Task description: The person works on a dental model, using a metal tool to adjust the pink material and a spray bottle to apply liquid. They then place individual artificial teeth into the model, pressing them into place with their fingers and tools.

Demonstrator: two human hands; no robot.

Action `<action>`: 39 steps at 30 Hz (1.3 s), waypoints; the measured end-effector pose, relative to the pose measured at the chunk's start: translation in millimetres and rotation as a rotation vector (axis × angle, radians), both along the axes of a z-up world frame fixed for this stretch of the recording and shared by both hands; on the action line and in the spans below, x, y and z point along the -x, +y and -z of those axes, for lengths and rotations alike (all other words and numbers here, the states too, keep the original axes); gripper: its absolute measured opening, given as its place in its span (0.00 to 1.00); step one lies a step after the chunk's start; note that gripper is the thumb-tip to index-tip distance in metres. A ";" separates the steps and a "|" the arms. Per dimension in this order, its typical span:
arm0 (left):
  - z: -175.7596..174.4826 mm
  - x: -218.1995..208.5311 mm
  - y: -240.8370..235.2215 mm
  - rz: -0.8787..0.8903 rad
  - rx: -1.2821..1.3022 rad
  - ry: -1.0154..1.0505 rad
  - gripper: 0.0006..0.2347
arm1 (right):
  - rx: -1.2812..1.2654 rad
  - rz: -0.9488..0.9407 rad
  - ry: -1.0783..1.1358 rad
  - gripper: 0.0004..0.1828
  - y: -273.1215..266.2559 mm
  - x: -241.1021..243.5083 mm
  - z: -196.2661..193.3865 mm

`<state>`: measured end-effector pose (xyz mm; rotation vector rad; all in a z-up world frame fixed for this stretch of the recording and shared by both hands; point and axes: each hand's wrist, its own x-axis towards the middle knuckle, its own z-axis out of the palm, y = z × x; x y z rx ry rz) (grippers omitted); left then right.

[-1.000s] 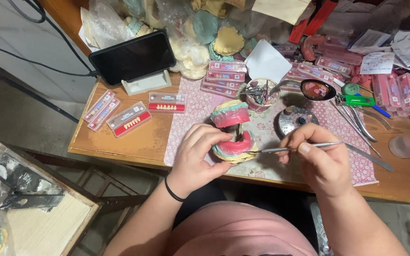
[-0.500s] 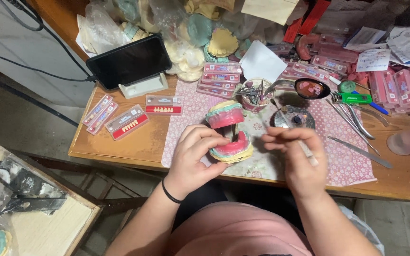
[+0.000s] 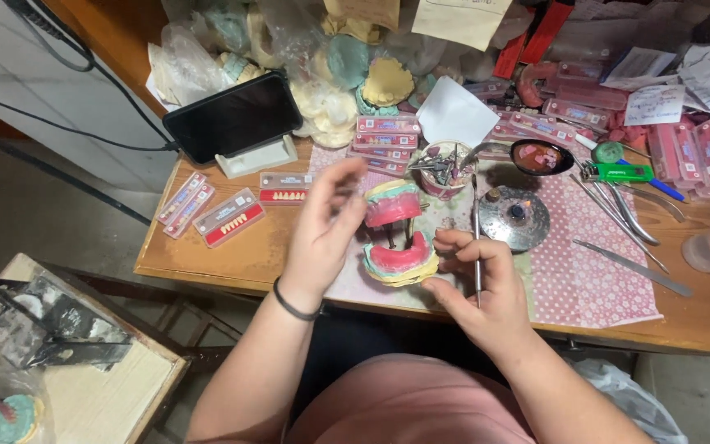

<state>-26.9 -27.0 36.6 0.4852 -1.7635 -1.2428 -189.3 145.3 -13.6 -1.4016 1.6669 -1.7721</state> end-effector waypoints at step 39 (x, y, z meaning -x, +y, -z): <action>9.6 -13.5 -15.7 0.415 0.241 -0.140 0.24 | 0.207 -0.103 0.198 0.19 -2.1 -20.8 4.5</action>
